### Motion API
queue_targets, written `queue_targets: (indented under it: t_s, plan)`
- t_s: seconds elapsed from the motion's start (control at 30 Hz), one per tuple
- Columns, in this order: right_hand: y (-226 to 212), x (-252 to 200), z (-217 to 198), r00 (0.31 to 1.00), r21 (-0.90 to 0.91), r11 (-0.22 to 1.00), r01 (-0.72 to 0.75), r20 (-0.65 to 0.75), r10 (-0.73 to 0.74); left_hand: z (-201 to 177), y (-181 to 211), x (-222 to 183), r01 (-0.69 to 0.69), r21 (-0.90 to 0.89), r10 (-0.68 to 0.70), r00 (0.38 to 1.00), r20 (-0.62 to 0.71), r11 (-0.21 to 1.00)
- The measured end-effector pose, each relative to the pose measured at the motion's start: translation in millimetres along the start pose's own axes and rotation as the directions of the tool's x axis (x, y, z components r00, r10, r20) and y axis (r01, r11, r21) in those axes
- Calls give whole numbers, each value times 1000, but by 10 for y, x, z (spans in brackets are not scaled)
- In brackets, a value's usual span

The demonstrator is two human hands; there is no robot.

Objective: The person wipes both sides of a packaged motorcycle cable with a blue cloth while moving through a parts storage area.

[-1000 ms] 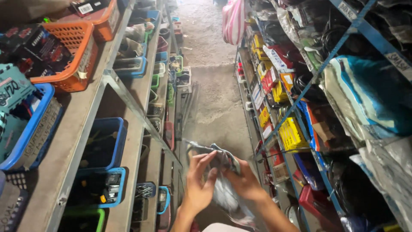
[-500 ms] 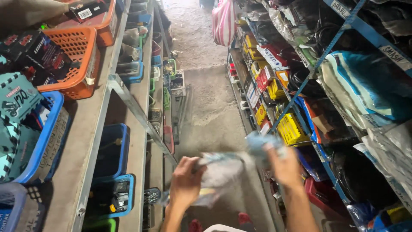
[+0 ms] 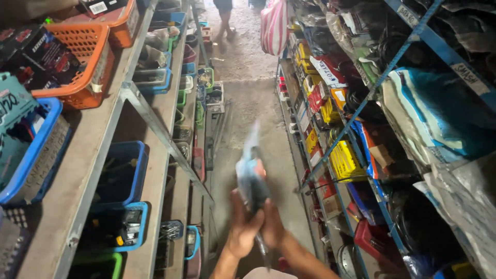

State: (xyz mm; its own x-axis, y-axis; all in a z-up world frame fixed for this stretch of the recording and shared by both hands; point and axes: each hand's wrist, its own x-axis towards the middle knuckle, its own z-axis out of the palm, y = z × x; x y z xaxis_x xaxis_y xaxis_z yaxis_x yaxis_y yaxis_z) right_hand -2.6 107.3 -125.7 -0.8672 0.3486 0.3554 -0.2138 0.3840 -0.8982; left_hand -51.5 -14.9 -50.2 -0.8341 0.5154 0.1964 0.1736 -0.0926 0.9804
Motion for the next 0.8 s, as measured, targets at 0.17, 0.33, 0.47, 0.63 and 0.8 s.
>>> queue_targets:
  t_s: [0.17, 0.33, 0.47, 0.63, 0.8]
  plan:
    - [-1345, 126, -64, 848, 330, 811, 483, 55, -527, 147, -338, -104, -129, -759, 232, 972, 30, 638]
    - [-279, 197, -183, 712, 134, 725, 676, 136, -689, 243, 24, -197, -232, -178, 247, 967, 66, 956]
    - [726, 75, -106, 952, 457, 835, -307, 134, 277, 284, 636, -120, -307, -44, 308, 950, 41, 951]
    - [-434, 187, 157, 742, -36, 743, 669, 96, -663, 99, 174, 59, -178, -193, 176, 984, -26, 965]
    - [-1321, 104, -22, 858, 277, 852, 445, 140, -494, -199, -1504, -151, -182, -180, 175, 983, -57, 967]
